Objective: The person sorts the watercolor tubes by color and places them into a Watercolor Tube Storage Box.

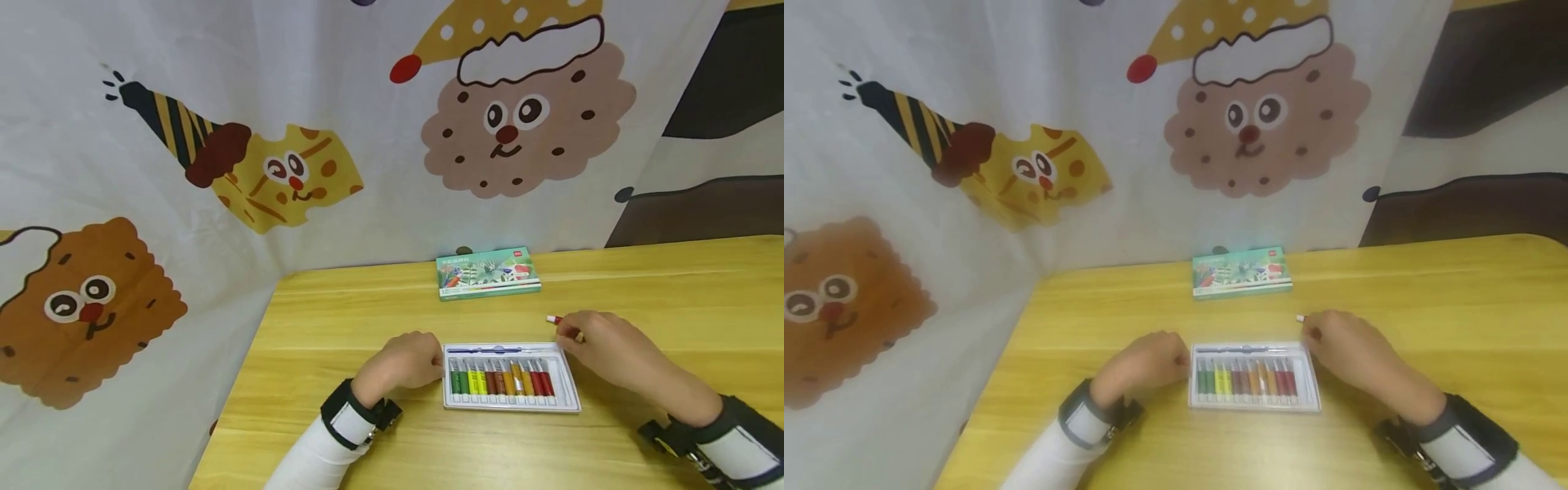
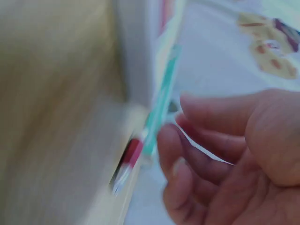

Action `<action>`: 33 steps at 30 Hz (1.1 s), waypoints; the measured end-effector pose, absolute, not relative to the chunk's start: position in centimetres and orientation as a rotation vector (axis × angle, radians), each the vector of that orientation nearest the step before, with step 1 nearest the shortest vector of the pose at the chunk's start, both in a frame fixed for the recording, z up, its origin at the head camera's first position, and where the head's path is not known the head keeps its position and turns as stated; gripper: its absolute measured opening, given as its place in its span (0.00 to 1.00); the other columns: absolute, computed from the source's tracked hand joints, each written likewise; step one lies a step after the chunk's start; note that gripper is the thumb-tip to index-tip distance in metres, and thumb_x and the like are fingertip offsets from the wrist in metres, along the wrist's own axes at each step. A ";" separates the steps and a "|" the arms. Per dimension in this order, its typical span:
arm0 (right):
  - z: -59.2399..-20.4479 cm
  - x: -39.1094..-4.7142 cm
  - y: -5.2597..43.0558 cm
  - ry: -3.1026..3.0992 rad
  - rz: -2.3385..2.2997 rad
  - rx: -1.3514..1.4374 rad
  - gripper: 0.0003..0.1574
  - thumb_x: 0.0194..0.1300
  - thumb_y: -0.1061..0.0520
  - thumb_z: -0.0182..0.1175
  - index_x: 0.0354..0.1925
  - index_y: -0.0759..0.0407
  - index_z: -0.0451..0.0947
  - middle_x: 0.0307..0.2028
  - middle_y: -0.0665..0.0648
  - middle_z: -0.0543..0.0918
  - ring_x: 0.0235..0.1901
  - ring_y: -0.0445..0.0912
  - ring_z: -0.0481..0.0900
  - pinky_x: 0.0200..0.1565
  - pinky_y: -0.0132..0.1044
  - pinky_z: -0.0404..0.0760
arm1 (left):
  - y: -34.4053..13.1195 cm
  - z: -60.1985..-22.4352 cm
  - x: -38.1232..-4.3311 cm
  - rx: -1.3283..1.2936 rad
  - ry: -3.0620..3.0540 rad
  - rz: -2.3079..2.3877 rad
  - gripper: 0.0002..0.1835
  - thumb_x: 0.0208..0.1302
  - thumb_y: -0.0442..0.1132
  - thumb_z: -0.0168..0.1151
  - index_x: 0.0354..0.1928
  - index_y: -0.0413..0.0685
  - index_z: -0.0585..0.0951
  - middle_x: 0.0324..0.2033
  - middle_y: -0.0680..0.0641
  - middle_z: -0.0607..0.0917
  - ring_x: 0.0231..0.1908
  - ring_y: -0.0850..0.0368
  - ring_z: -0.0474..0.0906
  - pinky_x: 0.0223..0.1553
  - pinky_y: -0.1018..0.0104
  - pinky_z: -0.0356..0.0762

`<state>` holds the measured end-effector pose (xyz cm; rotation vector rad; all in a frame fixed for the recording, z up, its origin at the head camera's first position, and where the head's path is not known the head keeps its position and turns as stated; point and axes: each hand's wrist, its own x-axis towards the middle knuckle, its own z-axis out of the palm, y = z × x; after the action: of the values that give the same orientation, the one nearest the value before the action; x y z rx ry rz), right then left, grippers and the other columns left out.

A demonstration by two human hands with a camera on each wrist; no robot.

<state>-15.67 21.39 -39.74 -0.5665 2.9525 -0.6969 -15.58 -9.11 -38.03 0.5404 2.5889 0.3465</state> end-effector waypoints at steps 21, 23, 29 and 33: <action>-40.9 -19.4 23.5 3.097 -0.613 -0.480 0.07 0.57 0.62 0.62 0.25 0.65 0.78 0.19 0.56 0.74 0.19 0.48 0.70 0.20 0.41 0.71 | -9.0 -38.2 -15.6 0.522 2.584 0.364 0.22 0.63 0.43 0.60 0.11 0.53 0.70 0.11 0.55 0.60 0.13 0.60 0.59 0.16 0.70 0.55; -40.8 -19.4 23.4 3.040 -0.627 -0.355 0.17 0.60 0.54 0.62 0.18 0.61 0.75 0.13 0.52 0.67 0.14 0.45 0.65 0.16 0.36 0.63 | -9.0 -38.1 -15.5 0.514 2.587 0.361 0.22 0.63 0.43 0.60 0.11 0.53 0.70 0.11 0.54 0.60 0.13 0.60 0.60 0.17 0.70 0.55; -40.8 -19.8 23.0 2.887 -0.662 -0.228 0.25 0.58 0.47 0.63 0.11 0.55 0.72 0.09 0.48 0.64 0.10 0.42 0.62 0.14 0.32 0.57 | -8.9 -38.0 -15.4 0.524 2.591 0.352 0.21 0.63 0.43 0.60 0.12 0.53 0.71 0.11 0.54 0.61 0.13 0.60 0.60 0.17 0.70 0.55; -40.7 -20.0 22.8 2.824 -0.708 -0.249 0.18 0.58 0.55 0.62 0.13 0.56 0.77 0.09 0.49 0.67 0.10 0.41 0.63 0.15 0.32 0.58 | -8.9 -38.1 -15.4 0.527 2.595 0.336 0.22 0.63 0.43 0.60 0.11 0.53 0.70 0.11 0.54 0.61 0.13 0.60 0.60 0.16 0.70 0.55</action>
<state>-20.00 22.75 -40.69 -0.2490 2.8237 -0.7081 -15.45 -8.91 -38.11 0.5274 2.5954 0.3360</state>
